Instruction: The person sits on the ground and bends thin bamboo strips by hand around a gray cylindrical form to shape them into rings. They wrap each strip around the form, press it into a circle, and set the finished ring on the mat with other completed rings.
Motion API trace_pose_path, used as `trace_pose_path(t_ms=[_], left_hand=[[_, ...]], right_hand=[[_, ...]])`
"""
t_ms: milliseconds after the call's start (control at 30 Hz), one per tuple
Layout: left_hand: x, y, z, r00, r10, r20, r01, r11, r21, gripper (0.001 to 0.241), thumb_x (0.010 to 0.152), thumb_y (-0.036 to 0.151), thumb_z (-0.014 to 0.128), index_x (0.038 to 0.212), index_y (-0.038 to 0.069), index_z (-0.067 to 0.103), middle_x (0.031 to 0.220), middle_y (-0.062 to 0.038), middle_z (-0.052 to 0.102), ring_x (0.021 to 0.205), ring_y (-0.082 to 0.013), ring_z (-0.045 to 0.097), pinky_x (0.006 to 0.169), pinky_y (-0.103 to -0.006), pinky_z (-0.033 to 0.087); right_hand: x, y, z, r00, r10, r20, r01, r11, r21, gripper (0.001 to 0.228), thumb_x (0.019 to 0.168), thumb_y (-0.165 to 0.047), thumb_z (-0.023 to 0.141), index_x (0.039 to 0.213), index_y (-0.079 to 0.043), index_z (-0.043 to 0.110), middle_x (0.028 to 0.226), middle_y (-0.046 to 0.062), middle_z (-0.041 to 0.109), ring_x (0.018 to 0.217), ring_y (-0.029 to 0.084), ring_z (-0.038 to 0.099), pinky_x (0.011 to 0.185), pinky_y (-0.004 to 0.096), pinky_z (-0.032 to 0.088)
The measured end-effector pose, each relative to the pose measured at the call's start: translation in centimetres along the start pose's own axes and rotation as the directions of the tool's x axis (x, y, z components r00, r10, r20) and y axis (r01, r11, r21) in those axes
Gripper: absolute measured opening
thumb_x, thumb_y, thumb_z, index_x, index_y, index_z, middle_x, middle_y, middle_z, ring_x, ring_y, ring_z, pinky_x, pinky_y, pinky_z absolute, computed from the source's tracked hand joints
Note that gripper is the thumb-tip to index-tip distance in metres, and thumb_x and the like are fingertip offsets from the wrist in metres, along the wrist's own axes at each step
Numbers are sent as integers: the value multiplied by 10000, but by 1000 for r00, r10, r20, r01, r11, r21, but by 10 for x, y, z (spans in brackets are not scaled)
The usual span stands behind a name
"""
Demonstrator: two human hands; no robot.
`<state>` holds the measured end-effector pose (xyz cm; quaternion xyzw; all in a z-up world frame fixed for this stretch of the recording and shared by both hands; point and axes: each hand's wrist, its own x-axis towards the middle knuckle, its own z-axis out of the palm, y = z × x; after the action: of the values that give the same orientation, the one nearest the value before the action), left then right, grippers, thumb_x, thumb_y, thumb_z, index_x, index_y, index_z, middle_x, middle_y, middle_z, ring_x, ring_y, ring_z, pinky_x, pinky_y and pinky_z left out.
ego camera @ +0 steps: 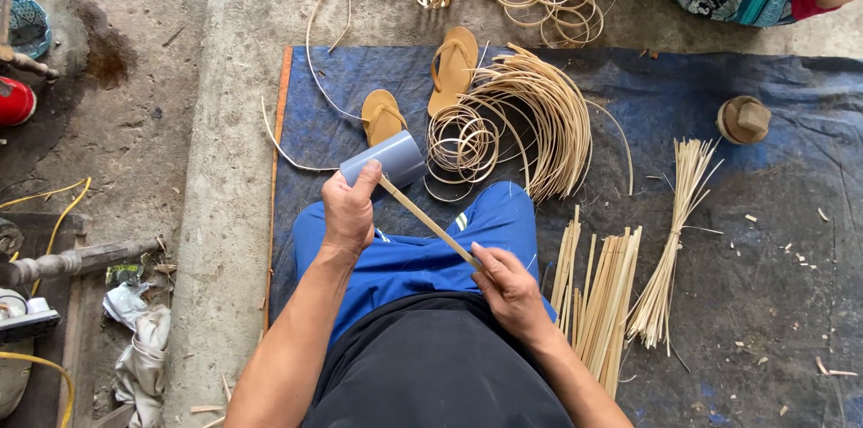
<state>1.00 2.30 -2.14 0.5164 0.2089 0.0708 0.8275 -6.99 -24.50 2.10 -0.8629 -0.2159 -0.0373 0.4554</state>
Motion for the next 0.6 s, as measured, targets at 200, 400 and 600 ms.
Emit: trace_pose_path(t_ms=[200, 400, 600], left_hand=[[0, -2, -1, 1000, -3, -9, 3, 1000, -15, 251, 960, 102, 711, 1129, -83, 692, 1047, -85, 726, 951, -141, 660, 900, -292, 509], [8, 3, -5, 958, -285, 19, 282, 933, -225, 271, 944, 169, 625, 1055, -61, 716, 1030, -118, 746, 949, -205, 702, 919, -359, 528], [6, -1, -9, 931, -363, 40, 359, 887, -290, 267, 934, 150, 619, 1087, -54, 700, 1074, -125, 723, 1012, -226, 682, 989, -383, 492]], right_hand=[[-30, 23, 26, 875, 386, 291, -473, 807, 352, 425, 969, -17, 647, 1388, -82, 643, 818, 32, 642, 668, 115, 567, 633, 244, 499], [-29, 30, 30, 955, 245, 165, -288, 898, 333, 414, 953, 4, 663, 1362, -56, 648, 807, 28, 647, 717, 100, 599, 680, 239, 507], [-31, 29, 29, 946, 271, 179, -317, 891, 325, 411, 954, -3, 674, 1360, -69, 660, 763, 31, 623, 685, 96, 577, 658, 239, 500]])
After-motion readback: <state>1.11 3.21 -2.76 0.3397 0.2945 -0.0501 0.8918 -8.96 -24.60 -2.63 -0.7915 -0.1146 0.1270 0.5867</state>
